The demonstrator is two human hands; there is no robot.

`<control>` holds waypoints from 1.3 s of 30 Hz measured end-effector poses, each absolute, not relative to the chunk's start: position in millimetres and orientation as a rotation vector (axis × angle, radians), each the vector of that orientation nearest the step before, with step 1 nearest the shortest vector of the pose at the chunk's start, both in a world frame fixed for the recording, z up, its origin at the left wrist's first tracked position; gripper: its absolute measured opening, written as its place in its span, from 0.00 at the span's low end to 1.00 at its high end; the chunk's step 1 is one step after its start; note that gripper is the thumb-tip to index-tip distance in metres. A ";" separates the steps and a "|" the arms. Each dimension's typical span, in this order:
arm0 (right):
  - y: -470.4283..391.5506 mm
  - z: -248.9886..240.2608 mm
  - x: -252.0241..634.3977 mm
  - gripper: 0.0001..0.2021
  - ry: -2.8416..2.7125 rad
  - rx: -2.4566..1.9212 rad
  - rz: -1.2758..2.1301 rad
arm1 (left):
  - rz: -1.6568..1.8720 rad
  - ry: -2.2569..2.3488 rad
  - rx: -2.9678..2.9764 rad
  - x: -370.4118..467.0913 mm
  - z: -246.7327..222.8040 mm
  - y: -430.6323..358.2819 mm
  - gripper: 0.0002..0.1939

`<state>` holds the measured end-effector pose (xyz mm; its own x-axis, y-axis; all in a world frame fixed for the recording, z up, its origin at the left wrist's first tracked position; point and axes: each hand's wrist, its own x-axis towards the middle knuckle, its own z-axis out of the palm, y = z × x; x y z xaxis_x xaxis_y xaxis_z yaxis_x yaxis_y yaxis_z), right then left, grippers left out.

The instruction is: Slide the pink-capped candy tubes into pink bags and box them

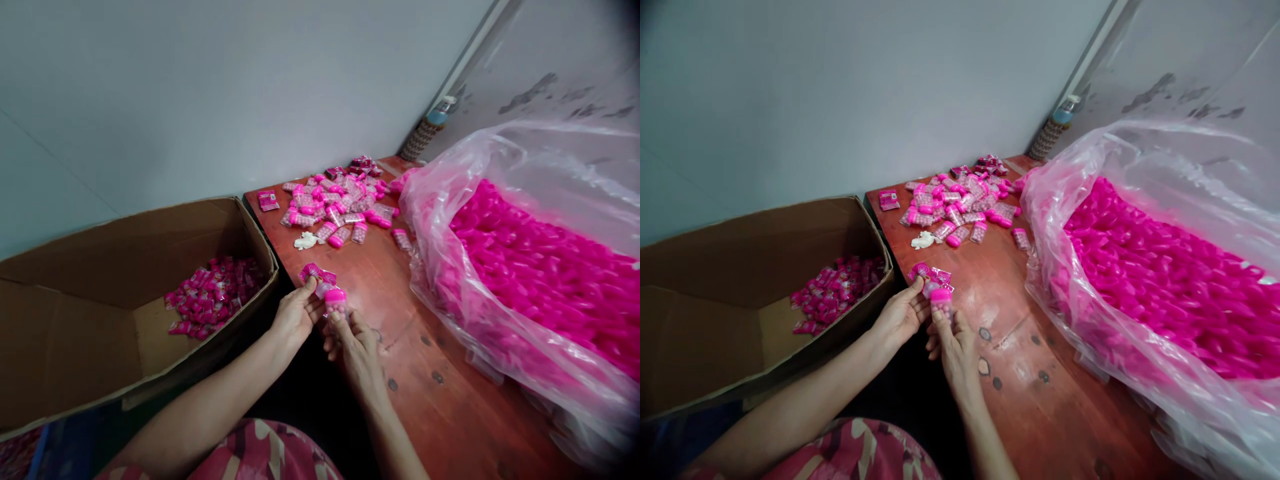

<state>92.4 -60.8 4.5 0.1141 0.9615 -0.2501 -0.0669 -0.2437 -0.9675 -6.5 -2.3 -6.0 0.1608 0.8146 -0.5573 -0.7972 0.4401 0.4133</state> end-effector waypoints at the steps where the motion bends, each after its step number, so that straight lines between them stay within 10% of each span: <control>1: -60.7 4.4 92.1 0.13 -0.953 -1.402 1.320 | 1.145 0.807 0.027 -5.6 -5.5 -2.8 0.08; 11: -61.4 -2.7 105.4 0.15 -1.067 -1.487 1.292 | 1.170 0.828 0.116 -9.1 -7.0 -0.8 0.08; 20: -58.1 -1.1 167.5 0.17 -1.916 -2.067 0.221 | 1.115 0.868 0.047 -10.3 -7.8 0.3 0.09; 32: -67.1 4.2 114.7 0.14 -1.154 -1.546 1.228 | 1.115 0.824 0.003 -5.3 -7.8 -2.5 0.05; 39: -65.5 -1.6 98.6 0.14 -1.091 -1.497 1.256 | 1.118 0.767 0.063 -1.6 -5.3 -5.1 0.07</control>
